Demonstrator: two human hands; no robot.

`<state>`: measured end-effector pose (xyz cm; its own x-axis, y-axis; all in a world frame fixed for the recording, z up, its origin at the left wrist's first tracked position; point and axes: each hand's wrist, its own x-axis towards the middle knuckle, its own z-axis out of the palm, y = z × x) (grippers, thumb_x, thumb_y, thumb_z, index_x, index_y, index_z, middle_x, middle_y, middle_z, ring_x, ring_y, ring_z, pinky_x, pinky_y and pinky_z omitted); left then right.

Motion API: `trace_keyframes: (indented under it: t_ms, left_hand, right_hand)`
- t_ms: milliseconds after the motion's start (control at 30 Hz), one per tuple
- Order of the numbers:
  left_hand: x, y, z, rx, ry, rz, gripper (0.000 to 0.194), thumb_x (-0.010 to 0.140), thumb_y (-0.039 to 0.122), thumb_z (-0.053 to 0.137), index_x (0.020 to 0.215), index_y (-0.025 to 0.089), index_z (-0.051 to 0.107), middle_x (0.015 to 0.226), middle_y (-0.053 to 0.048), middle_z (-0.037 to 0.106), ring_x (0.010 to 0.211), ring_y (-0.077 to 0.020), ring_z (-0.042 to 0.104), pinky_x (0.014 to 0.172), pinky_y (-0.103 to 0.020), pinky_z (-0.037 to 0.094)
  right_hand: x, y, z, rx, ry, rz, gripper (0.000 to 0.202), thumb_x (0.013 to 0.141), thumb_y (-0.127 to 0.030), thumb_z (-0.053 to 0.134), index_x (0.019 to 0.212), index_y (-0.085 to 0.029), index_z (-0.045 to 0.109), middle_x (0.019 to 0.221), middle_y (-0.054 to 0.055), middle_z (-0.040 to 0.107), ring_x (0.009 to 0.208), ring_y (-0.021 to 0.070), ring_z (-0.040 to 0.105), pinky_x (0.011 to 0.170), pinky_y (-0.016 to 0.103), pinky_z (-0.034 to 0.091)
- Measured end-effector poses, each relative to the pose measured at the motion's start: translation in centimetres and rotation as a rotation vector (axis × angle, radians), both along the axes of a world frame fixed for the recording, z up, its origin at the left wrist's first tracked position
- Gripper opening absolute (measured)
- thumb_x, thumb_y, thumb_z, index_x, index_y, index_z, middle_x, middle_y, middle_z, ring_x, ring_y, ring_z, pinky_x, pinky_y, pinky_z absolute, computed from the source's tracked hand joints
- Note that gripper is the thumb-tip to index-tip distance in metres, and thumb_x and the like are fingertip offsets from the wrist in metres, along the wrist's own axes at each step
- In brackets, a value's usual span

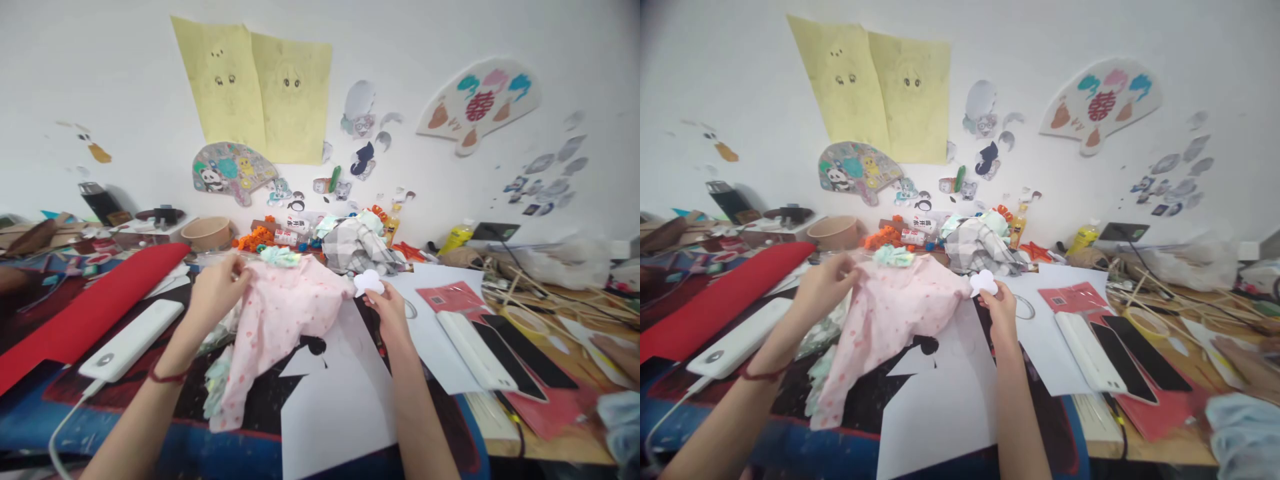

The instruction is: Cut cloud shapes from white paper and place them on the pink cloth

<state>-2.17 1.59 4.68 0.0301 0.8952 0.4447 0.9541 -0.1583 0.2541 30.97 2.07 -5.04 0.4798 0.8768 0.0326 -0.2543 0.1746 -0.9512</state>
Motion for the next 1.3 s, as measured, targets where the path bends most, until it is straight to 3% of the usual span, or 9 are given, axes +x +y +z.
trace_keyframes:
  t_ms: [100, 233, 433, 667, 767, 900, 1033, 1167, 1300]
  left_hand:
    - [-1.1, -2.1, -0.3, 0.008, 0.147, 0.093, 0.019, 0.085, 0.026, 0.045, 0.082, 0.015, 0.06, 0.081, -0.018, 0.067, 0.081, -0.0369, 0.063, 0.07, -0.042, 0.043]
    - [2.7, -2.3, -0.8, -0.016, 0.299, -0.046, 0.023, 0.09, 0.02, 0.042, 0.1, 0.013, 0.062, 0.1, -0.02, 0.066, 0.099, -0.0362, 0.061, 0.084, -0.048, 0.043]
    - [8.9, 4.7, -3.0, -0.174, 0.346, -0.288, 0.03, 0.095, 0.035, 0.057, 0.118, 0.015, 0.06, 0.119, -0.01, 0.063, 0.107, -0.0232, 0.061, 0.094, -0.046, 0.051]
    - [8.8, 8.6, -4.5, -0.226, 0.295, -0.347, 0.035, 0.095, 0.035, 0.059, 0.124, 0.016, 0.058, 0.125, -0.01, 0.061, 0.106, -0.0222, 0.063, 0.089, -0.044, 0.055]
    - [7.9, 8.0, -2.5, -0.092, 0.207, -0.327, 0.031, 0.092, 0.037, 0.061, 0.115, 0.017, 0.062, 0.119, -0.009, 0.063, 0.108, -0.0242, 0.061, 0.093, -0.046, 0.05]
    - [6.6, 6.8, 2.5, 0.144, 0.05, -0.294, 0.02, 0.084, 0.034, 0.066, 0.1, 0.02, 0.067, 0.111, -0.01, 0.066, 0.112, -0.0305, 0.054, 0.096, -0.045, 0.039]
    - [5.4, 4.9, 7.3, 0.306, -0.061, -0.31, 0.018, 0.085, 0.031, 0.061, 0.098, 0.019, 0.065, 0.098, -0.006, 0.068, 0.102, -0.0258, 0.056, 0.092, -0.039, 0.039]
    - [5.1, 2.3, 9.9, 0.352, -0.184, -0.552, 0.012, 0.077, 0.028, 0.064, 0.085, 0.018, 0.064, 0.09, -0.004, 0.068, 0.088, -0.0205, 0.059, 0.084, -0.033, 0.042]
    - [5.1, -0.3, 11.2, 0.174, -0.265, -0.72, 0.013, 0.08, 0.03, 0.062, 0.082, 0.017, 0.063, 0.08, 0.0, 0.065, 0.076, -0.0155, 0.056, 0.069, -0.027, 0.041]
  right_hand:
    - [-0.1, -0.1, 0.1, 0.008, 0.02, 0.008, 0.039, 0.053, -0.025, 0.083, 0.088, -0.015, 0.067, 0.073, -0.001, 0.069, 0.056, 0.0103, 0.061, 0.054, 0.022, 0.051]
    - [-0.7, -0.4, 0.5, 0.021, 0.018, 0.053, 0.041, 0.055, -0.03, 0.084, 0.089, -0.014, 0.068, 0.075, 0.001, 0.072, 0.059, 0.0112, 0.064, 0.057, 0.022, 0.053]
    - [-0.9, -0.2, 0.0, 0.0, -0.053, 0.092, 0.044, 0.055, -0.038, 0.086, 0.087, -0.014, 0.068, 0.065, 0.002, 0.07, 0.055, 0.0138, 0.064, 0.052, 0.023, 0.052]
    - [-0.5, -0.2, 0.0, -0.038, -0.184, 0.175, 0.045, 0.061, -0.047, 0.082, 0.088, -0.013, 0.069, 0.064, 0.001, 0.069, 0.051, 0.0122, 0.062, 0.048, 0.021, 0.048]
    - [-0.1, -0.3, -0.3, -0.084, -0.275, 0.21, 0.039, 0.066, -0.046, 0.077, 0.086, -0.013, 0.07, 0.063, 0.003, 0.069, 0.051, 0.014, 0.063, 0.047, 0.022, 0.047]
    - [0.7, -0.3, -1.2, -0.136, -0.466, 0.171, 0.024, 0.066, -0.039, 0.075, 0.067, -0.016, 0.068, 0.053, 0.002, 0.064, 0.048, 0.0178, 0.061, 0.046, 0.026, 0.046]
    - [0.2, -0.6, -0.6, -0.057, -0.642, -0.003, 0.02, 0.064, -0.034, 0.077, 0.076, -0.018, 0.071, 0.07, 0.006, 0.071, 0.083, 0.0297, 0.068, 0.077, 0.043, 0.053]
    - [-2.0, -0.8, 3.2, 0.192, -0.738, -0.07, 0.058, 0.077, -0.041, 0.071, 0.13, -0.023, 0.058, 0.136, 0.011, 0.059, 0.129, 0.0281, 0.051, 0.109, 0.046, 0.038]
    - [-5.3, -0.4, 9.8, 0.577, -0.784, 0.374, 0.076, 0.08, -0.047, 0.072, 0.147, -0.029, 0.039, 0.154, 0.009, 0.042, 0.143, 0.0262, 0.037, 0.116, 0.044, 0.03]
